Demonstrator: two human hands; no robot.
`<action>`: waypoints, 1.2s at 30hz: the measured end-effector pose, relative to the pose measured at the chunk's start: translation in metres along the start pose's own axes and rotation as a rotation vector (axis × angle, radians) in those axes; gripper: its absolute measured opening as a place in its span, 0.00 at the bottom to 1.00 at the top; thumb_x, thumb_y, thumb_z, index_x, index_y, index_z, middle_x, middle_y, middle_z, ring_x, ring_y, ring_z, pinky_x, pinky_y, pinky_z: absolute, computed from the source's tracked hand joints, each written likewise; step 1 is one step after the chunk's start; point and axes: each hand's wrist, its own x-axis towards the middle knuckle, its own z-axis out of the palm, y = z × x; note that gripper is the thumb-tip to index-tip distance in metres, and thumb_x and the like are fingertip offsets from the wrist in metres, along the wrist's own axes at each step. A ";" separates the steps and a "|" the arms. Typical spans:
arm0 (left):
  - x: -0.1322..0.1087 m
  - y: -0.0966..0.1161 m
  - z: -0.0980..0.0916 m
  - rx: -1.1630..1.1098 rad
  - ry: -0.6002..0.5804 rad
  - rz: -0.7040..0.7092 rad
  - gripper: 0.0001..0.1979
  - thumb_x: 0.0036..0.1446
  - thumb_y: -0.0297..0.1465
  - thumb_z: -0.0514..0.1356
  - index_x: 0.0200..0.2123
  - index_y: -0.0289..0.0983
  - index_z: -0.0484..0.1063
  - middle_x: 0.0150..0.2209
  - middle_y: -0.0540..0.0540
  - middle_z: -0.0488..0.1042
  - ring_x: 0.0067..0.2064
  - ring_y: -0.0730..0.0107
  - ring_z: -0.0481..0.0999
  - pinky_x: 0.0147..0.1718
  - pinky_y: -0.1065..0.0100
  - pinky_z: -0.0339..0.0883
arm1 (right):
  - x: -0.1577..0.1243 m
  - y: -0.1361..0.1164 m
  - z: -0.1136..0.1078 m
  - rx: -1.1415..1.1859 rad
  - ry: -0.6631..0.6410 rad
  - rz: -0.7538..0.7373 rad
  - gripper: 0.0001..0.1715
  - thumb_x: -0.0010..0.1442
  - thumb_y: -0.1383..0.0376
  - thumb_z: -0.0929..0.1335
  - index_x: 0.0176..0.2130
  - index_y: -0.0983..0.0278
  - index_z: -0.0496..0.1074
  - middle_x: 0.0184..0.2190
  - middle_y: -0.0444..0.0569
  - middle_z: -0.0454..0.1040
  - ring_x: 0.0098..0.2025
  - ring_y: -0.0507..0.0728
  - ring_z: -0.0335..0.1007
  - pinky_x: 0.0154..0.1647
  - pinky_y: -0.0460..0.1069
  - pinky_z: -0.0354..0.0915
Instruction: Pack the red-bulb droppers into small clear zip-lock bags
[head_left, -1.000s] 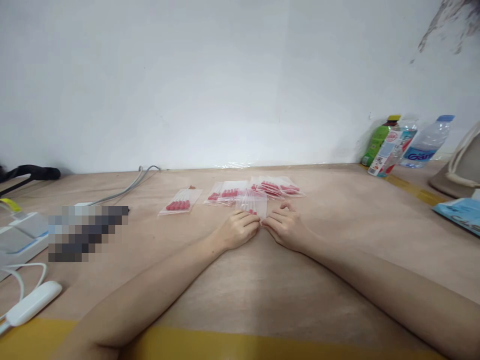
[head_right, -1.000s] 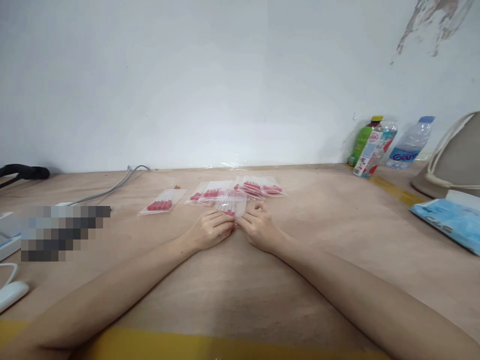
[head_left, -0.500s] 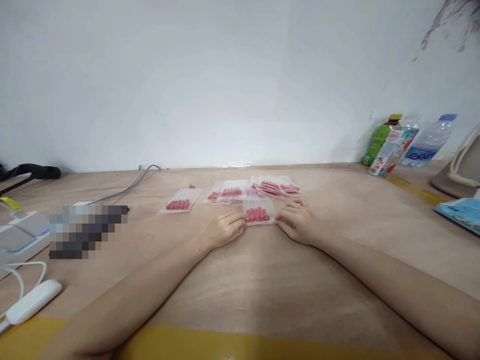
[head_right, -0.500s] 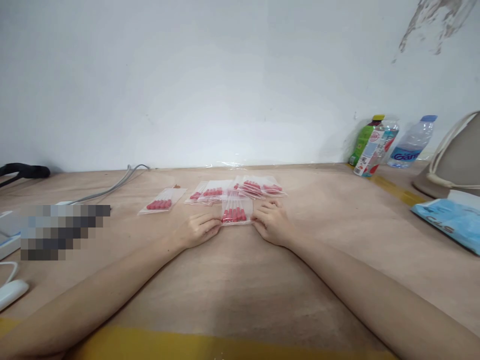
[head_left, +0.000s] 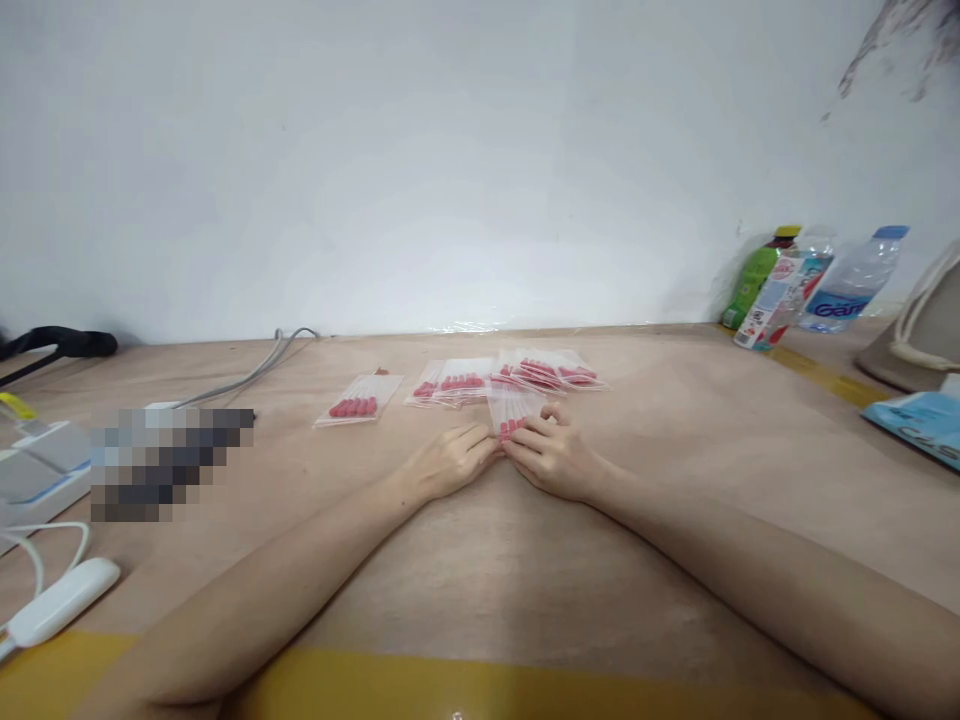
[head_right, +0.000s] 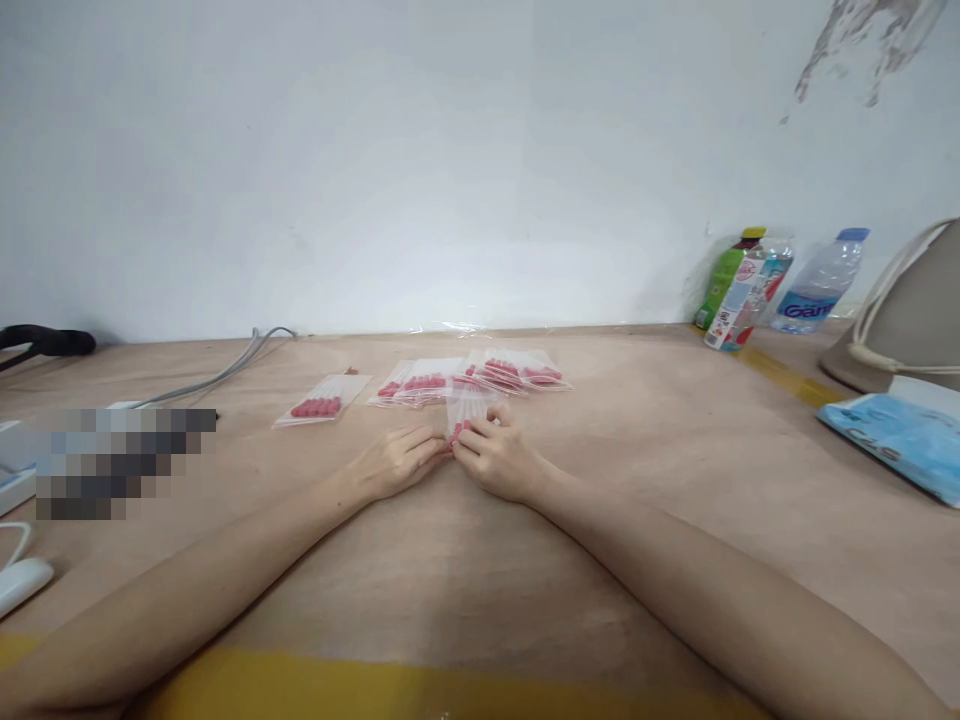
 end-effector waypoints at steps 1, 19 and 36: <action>0.000 0.000 0.000 -0.004 0.001 0.002 0.10 0.62 0.26 0.49 0.30 0.33 0.67 0.27 0.45 0.72 0.28 0.70 0.73 0.28 0.70 0.68 | 0.000 0.001 0.000 -0.002 0.005 -0.013 0.13 0.58 0.72 0.62 0.24 0.65 0.68 0.22 0.43 0.68 0.29 0.50 0.58 0.36 0.51 0.48; -0.004 -0.001 -0.007 -0.069 0.029 -0.068 0.07 0.60 0.25 0.50 0.32 0.34 0.66 0.28 0.46 0.73 0.29 0.71 0.72 0.29 0.71 0.68 | -0.033 0.028 -0.025 -0.088 -0.092 -0.037 0.08 0.59 0.72 0.62 0.31 0.64 0.68 0.23 0.43 0.69 0.29 0.50 0.61 0.38 0.51 0.49; -0.001 0.004 -0.006 -0.143 -0.052 -0.179 0.18 0.56 0.35 0.56 0.49 0.35 0.65 0.49 0.39 0.68 0.51 0.60 0.68 0.46 0.60 0.66 | -0.028 0.020 -0.026 0.101 -0.052 0.056 0.11 0.59 0.70 0.61 0.28 0.65 0.68 0.21 0.44 0.69 0.26 0.49 0.61 0.40 0.50 0.53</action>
